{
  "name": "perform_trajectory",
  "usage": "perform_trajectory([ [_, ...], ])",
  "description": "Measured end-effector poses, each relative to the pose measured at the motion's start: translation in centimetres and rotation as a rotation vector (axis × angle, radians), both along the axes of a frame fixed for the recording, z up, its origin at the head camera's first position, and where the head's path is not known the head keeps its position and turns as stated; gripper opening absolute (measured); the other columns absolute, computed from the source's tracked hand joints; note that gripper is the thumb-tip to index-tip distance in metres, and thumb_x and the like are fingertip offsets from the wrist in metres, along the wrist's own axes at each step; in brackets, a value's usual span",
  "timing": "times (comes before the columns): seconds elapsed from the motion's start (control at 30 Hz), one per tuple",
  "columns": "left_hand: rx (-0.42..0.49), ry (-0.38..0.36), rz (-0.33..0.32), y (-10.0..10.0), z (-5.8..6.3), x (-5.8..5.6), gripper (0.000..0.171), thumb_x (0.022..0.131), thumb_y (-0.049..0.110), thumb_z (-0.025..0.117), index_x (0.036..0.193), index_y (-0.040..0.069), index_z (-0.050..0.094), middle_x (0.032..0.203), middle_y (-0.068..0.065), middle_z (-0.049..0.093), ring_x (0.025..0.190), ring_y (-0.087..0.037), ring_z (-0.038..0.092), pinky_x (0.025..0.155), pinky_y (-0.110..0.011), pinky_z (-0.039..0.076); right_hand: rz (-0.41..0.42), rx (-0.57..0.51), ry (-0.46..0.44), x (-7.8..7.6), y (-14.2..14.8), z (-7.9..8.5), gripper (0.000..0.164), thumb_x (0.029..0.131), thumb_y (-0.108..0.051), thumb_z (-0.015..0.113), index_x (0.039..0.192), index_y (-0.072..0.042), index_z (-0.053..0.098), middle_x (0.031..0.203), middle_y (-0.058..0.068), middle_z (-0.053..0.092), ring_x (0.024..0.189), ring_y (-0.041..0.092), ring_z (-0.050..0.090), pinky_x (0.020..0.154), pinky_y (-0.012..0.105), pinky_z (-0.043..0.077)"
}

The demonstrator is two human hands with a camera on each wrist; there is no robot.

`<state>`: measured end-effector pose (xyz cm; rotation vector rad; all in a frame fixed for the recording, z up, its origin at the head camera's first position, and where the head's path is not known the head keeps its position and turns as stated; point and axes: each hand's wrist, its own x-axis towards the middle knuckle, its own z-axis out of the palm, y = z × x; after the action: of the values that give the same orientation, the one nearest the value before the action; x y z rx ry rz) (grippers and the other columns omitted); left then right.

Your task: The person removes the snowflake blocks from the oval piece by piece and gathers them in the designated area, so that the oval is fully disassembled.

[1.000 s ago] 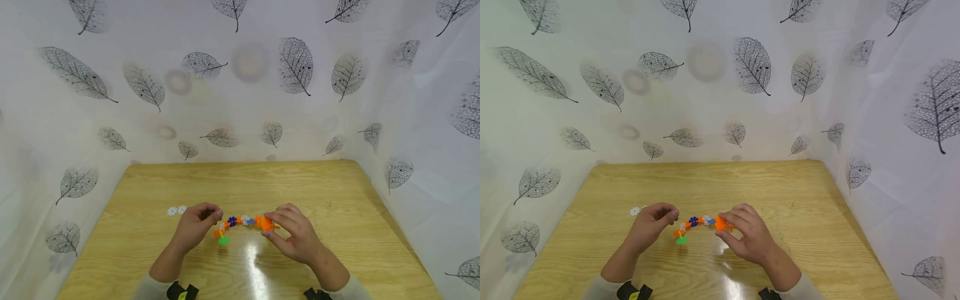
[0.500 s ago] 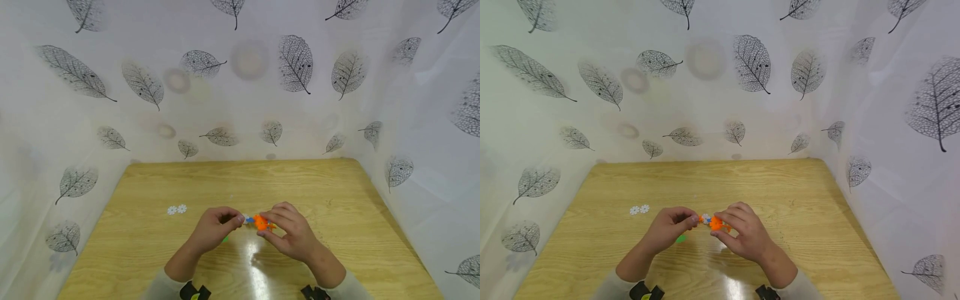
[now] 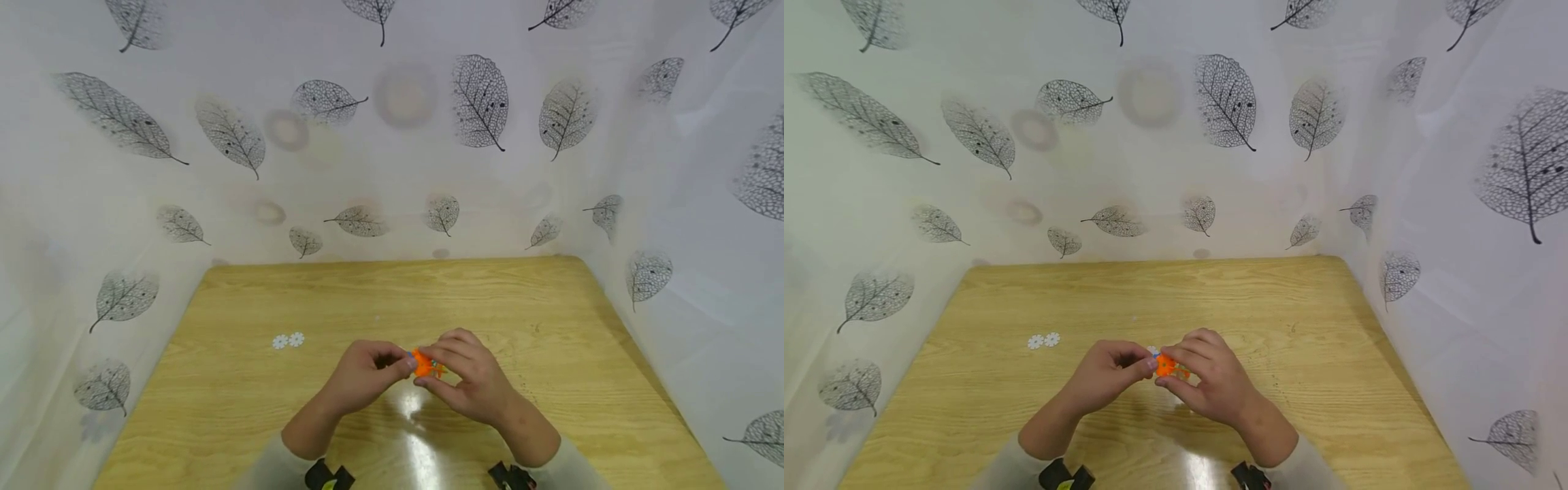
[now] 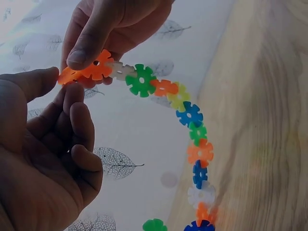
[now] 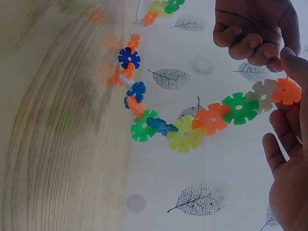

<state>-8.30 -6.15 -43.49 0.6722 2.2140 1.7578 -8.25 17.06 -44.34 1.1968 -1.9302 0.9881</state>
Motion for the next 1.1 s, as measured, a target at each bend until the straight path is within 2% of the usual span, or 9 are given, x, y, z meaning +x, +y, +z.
perform_trajectory([
  [0.2, 0.013, 0.000, 0.010, 0.30, -0.03, 0.09, 0.020, 0.099, 0.023, 0.072, 0.085, 0.009, 0.077, 0.073, -0.003, 0.068, 0.057, -0.006, 0.046, 0.052, -0.023, 0.040, -0.011, 0.020, 0.007, -0.01, -0.04, -0.05, 0.039, 0.090, -0.031, 0.084, 0.112, 0.001, 0.076, 0.103, 0.004, 0.077, 0.091, 0.022, 0.066, 0.089, 0.035, 0.050],
  [0.37, 0.013, 0.010, 0.023, 0.29, -0.09, 0.12, 0.020, 0.100, 0.023, 0.071, 0.087, 0.009, 0.077, 0.073, -0.006, 0.067, 0.056, -0.007, 0.045, 0.051, -0.023, 0.039, -0.027, 0.027, -0.017, 0.11, 0.15, -0.27, 0.037, 0.091, -0.031, 0.083, 0.114, -0.002, 0.076, 0.104, 0.003, 0.077, 0.093, 0.022, 0.065, 0.092, 0.034, 0.049],
  [0.47, 0.007, 0.006, 0.041, 0.15, -0.03, 0.13, 0.018, 0.100, 0.024, 0.070, 0.088, 0.014, 0.079, 0.075, -0.006, 0.069, 0.058, -0.007, 0.046, 0.052, -0.022, 0.040, -0.037, 0.018, -0.020, 0.15, 0.38, -0.42, 0.033, 0.093, -0.029, 0.081, 0.113, -0.003, 0.077, 0.103, 0.003, 0.077, 0.093, 0.022, 0.065, 0.093, 0.033, 0.048],
  [0.6, 0.011, -0.004, 0.057, -0.01, 0.00, 0.12, 0.016, 0.100, 0.025, 0.071, 0.088, 0.018, 0.078, 0.078, -0.007, 0.070, 0.060, -0.007, 0.048, 0.055, -0.022, 0.042, -0.044, -0.005, 0.003, 0.14, 0.67, -0.63, 0.023, 0.095, -0.025, 0.078, 0.107, -0.005, 0.078, 0.097, 0.002, 0.076, 0.088, 0.021, 0.064, 0.089, 0.032, 0.048],
  [0.77, 0.002, 0.013, 0.064, -0.14, -0.05, 0.07, 0.019, 0.101, 0.025, 0.070, 0.088, 0.013, 0.078, 0.077, -0.006, 0.068, 0.061, -0.008, 0.048, 0.055, -0.024, 0.043, -0.029, -0.023, 0.029, 0.04, 0.87, -0.81, 0.014, 0.095, -0.019, 0.078, 0.100, -0.006, 0.079, 0.092, 0.001, 0.074, 0.085, 0.021, 0.062, 0.083, 0.030, 0.048],
  [0.87, -0.017, 0.022, 0.079, -0.20, 0.02, 0.11, 0.020, 0.101, 0.026, 0.070, 0.088, 0.013, 0.078, 0.075, -0.001, 0.066, 0.059, -0.008, 0.047, 0.054, -0.024, 0.042, -0.025, -0.021, 0.032, 0.03, 0.93, -0.81, 0.012, 0.096, -0.018, 0.077, 0.098, -0.006, 0.078, 0.091, 0.001, 0.074, 0.084, 0.020, 0.062, 0.083, 0.029, 0.048],
  [1.1, -0.018, 0.049, 0.100, -0.12, 0.07, 0.20, 0.015, 0.101, 0.023, 0.070, 0.090, 0.019, 0.078, 0.076, -0.001, 0.068, 0.058, -0.008, 0.046, 0.053, -0.023, 0.042, -0.029, -0.014, 0.071, 0.01, 0.89, -0.74, 0.016, 0.100, -0.020, 0.073, 0.096, -0.006, 0.078, 0.090, 0.000, 0.074, 0.084, 0.020, 0.063, 0.081, 0.031, 0.048],
])
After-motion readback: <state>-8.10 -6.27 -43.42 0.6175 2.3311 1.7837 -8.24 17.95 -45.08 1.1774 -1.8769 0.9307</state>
